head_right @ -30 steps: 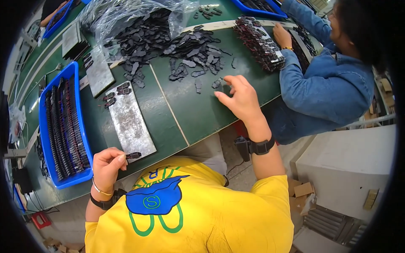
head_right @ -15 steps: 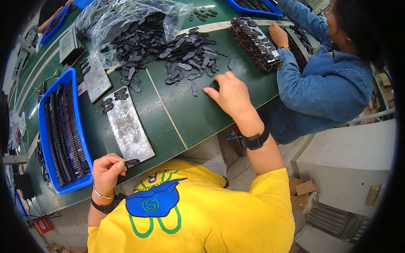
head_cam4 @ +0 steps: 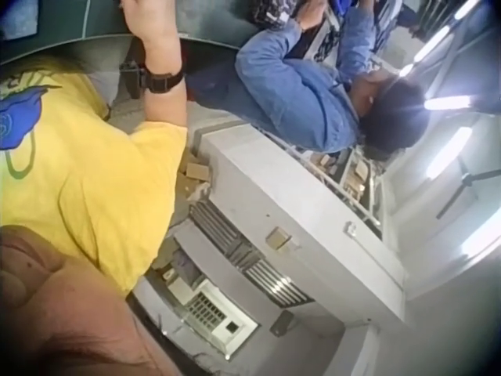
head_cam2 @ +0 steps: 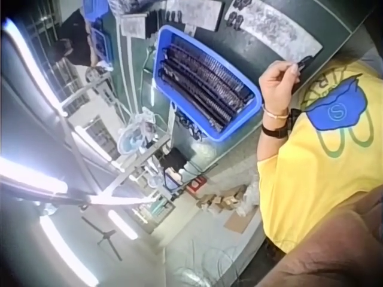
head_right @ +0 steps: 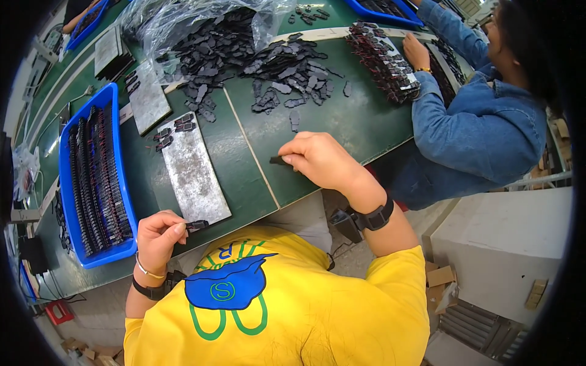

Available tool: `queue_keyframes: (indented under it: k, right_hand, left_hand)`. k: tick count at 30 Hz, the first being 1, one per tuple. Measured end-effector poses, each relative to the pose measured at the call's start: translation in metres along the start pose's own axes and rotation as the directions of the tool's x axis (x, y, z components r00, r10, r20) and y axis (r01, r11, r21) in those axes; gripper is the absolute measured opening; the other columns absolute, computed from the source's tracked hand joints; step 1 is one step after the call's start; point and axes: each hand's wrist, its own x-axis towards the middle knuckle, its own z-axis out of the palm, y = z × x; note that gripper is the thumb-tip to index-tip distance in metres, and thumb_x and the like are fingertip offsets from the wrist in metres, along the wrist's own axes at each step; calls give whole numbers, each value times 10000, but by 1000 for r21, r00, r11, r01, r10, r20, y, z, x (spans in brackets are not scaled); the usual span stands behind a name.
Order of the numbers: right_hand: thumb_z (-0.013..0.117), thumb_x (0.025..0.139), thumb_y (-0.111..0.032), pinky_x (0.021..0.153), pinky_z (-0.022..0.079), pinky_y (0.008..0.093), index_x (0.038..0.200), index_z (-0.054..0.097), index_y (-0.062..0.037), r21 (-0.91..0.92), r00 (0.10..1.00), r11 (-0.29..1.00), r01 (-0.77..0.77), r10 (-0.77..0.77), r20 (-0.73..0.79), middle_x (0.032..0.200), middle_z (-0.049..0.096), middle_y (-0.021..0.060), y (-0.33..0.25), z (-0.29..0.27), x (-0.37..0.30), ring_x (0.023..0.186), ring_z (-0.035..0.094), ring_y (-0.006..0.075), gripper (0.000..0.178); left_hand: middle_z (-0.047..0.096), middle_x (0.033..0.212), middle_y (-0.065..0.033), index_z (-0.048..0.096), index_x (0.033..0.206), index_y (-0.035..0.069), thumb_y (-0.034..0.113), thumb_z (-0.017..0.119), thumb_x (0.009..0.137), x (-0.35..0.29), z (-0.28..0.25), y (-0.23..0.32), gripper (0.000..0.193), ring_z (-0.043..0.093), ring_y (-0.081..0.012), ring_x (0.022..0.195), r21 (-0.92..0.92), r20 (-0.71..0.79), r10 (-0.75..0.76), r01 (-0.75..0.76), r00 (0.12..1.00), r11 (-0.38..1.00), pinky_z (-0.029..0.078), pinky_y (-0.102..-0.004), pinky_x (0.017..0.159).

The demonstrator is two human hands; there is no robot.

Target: The person picks up a component from a blue tray and a black piece from a pile, joins them together by hand, and then places the assembled unit onto a metal plate.

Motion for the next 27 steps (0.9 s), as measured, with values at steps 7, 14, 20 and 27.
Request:
queue_keyframes:
  k: [7, 14, 20, 27]
  right_hand:
    - [670, 779, -20, 639, 502, 329, 1000, 647, 5, -318, 985, 940, 127, -158, -72, 872, 604, 140, -6, -1, -2, 696, 617, 262, 224]
    - [685, 753, -58, 669, 499, 390, 925, 637, 5, -437, 987, 889, 138, -160, -14, 853, 596, 145, -8, 2, 7, 744, 603, 335, 190]
    - [697, 706, -68, 634, 491, 412, 866, 625, -5, -530, 985, 832, 166, -169, 42, 799, 580, 148, -13, 8, 14, 701, 590, 344, 186]
    - [651, 720, 28, 613, 491, 302, 908, 617, 12, -309, 966, 950, 48, -122, -227, 814, 608, 104, -9, 28, -3, 670, 613, 212, 192]
  left_hand:
    - [607, 755, -59, 668, 879, -44, -8, 639, 851, -1, -1, -1, 54, 575, -95, 633, -18, -5, 11, -11, 1000, 1000, 467, -198, 575]
    - [608, 751, -59, 668, 888, -44, -9, 644, 848, 0, -4, -3, 58, 574, -97, 633, -12, 10, 23, -23, 1000, 1000, 465, -199, 575]
    - [626, 765, -58, 671, 891, -34, 38, 648, 861, -3, -3, 0, 81, 569, -88, 632, -23, -9, -30, 30, 1000, 999, 466, -206, 577]
    - [634, 729, -68, 665, 877, -33, 83, 652, 861, 0, -3, 3, 118, 565, -100, 596, -141, -70, -157, 146, 985, 979, 458, -217, 554]
